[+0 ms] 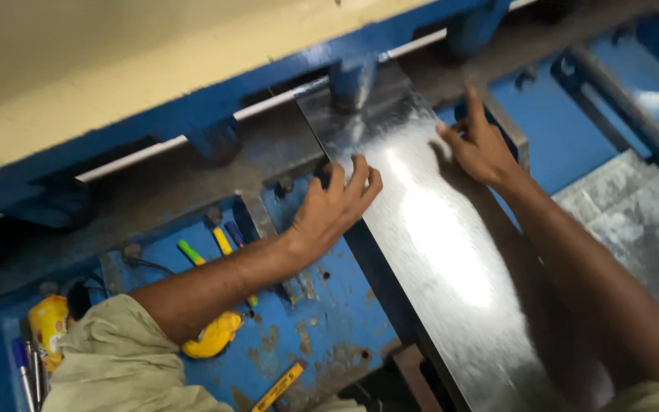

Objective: The person positions a rectangular metal sheet under a guillotine-style shear and cuts it into smaller pieces. They repeatedly align the sheet, operate the machine to sever sections, and remove the cut pieces to a nearby stack.

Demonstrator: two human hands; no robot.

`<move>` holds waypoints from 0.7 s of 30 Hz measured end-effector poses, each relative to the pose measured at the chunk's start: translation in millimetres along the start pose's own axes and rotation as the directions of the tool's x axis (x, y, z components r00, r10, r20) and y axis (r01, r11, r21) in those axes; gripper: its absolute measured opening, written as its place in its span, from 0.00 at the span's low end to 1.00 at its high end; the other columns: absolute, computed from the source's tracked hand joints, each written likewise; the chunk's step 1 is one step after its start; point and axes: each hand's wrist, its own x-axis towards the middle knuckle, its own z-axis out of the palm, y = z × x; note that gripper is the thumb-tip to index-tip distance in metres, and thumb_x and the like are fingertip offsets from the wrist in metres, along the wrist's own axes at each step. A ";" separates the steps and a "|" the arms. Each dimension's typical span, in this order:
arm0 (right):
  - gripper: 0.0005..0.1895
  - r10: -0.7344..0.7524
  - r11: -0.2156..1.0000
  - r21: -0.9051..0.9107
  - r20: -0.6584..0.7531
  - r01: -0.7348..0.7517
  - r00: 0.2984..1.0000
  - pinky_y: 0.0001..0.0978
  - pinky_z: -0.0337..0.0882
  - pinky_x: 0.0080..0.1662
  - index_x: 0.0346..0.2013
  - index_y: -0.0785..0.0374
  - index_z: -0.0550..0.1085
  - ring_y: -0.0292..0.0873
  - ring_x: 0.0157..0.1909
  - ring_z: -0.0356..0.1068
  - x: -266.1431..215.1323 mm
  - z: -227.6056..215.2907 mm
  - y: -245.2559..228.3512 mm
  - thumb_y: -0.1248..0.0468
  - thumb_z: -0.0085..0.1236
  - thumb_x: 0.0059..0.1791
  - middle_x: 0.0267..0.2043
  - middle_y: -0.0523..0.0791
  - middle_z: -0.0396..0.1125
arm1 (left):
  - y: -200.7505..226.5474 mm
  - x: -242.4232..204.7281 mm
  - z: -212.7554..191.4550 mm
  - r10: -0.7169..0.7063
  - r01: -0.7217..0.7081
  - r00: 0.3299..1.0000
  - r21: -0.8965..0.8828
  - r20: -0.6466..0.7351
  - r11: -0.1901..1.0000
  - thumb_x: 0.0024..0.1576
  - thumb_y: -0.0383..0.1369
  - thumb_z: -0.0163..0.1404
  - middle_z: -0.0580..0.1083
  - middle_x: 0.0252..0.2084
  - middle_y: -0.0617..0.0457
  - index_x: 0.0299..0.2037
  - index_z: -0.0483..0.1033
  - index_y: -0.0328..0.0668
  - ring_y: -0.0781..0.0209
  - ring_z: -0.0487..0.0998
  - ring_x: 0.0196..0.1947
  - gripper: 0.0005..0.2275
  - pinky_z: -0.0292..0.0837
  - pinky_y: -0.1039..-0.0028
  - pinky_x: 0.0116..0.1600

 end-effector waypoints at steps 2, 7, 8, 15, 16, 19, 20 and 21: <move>0.45 0.066 0.991 -0.112 -0.077 -0.074 0.995 0.51 0.70 0.51 0.81 0.57 0.41 0.59 0.47 0.71 17.2 -8.5 -1.9 0.47 0.51 0.58 0.50 0.62 0.70 | -1.1 1.1 -0.8 -0.028 0.026 0.999 -0.057 -0.026 0.998 0.54 0.35 0.53 0.72 0.53 0.49 0.52 0.73 0.48 0.56 0.73 0.41 0.15 0.69 0.73 0.29; 0.39 -0.017 0.994 0.110 -0.080 0.026 0.997 0.42 0.71 0.56 0.75 0.60 0.58 0.52 0.59 0.70 -43.9 -44.2 16.5 0.45 0.51 0.54 0.62 0.58 0.67 | 1.3 -4.3 -3.7 -0.017 0.011 0.999 -0.137 -0.038 0.990 0.53 0.34 0.53 0.72 0.44 0.48 0.43 0.73 0.43 0.55 0.73 0.39 0.10 0.73 0.70 0.35; 0.41 0.099 0.992 0.078 -0.048 -0.095 0.994 0.43 0.72 0.53 0.75 0.56 0.58 0.51 0.56 0.72 -61.9 -47.5 22.2 0.44 0.52 0.51 0.59 0.57 0.69 | 0.2 -3.2 -3.1 -0.020 0.010 0.998 -0.161 -0.057 0.987 0.54 0.34 0.53 0.71 0.42 0.48 0.42 0.73 0.42 0.54 0.73 0.38 0.09 0.74 0.69 0.36; 0.39 0.280 0.915 0.243 0.196 -0.323 0.940 0.41 0.70 0.31 0.77 0.51 0.60 0.48 0.29 0.67 -153.6 -28.4 62.5 0.61 0.60 0.51 0.34 0.57 0.70 | 7.5 -8.3 2.9 0.047 -0.046 0.999 -0.186 -0.002 0.982 0.51 0.33 0.54 0.72 0.41 0.47 0.39 0.73 0.41 0.54 0.75 0.39 0.09 0.73 0.69 0.34; 0.38 0.282 0.860 0.379 0.203 -0.341 0.938 0.39 0.66 0.27 0.78 0.53 0.62 0.48 0.26 0.63 -151.0 -19.3 60.9 0.64 0.58 0.52 0.33 0.59 0.67 | 5.4 -6.5 3.6 0.049 -0.050 0.999 -0.176 -0.007 0.983 0.51 0.33 0.54 0.72 0.42 0.46 0.38 0.73 0.40 0.53 0.75 0.39 0.08 0.74 0.68 0.36; 0.37 0.263 0.794 0.527 0.155 -0.305 0.952 0.34 0.63 0.20 0.77 0.56 0.61 0.44 0.24 0.61 -141.2 -11.9 53.5 0.70 0.56 0.53 0.43 0.54 0.65 | -0.7 -1.3 4.5 -0.024 0.019 0.999 -0.168 -0.031 0.986 0.50 0.34 0.55 0.72 0.43 0.45 0.38 0.72 0.39 0.49 0.76 0.43 0.10 0.77 0.61 0.43; 0.37 0.250 0.798 0.536 0.121 -0.276 0.961 0.32 0.63 0.19 0.77 0.57 0.60 0.42 0.24 0.62 -134.5 -11.5 51.7 0.71 0.56 0.52 0.48 0.51 0.66 | -3.0 1.0 6.3 -0.063 0.054 0.997 -0.166 -0.046 0.985 0.50 0.34 0.55 0.72 0.43 0.45 0.39 0.72 0.39 0.48 0.77 0.44 0.11 0.78 0.58 0.47; 0.37 0.290 0.785 0.536 0.126 -0.311 0.949 0.29 0.66 0.20 0.75 0.56 0.58 0.37 0.29 0.66 -130.2 -13.5 50.7 0.70 0.54 0.51 0.49 0.49 0.65 | -5.1 1.8 7.3 -0.059 0.057 0.998 -0.166 -0.007 0.984 0.48 0.34 0.55 0.72 0.44 0.44 0.39 0.72 0.39 0.47 0.77 0.45 0.12 0.78 0.57 0.48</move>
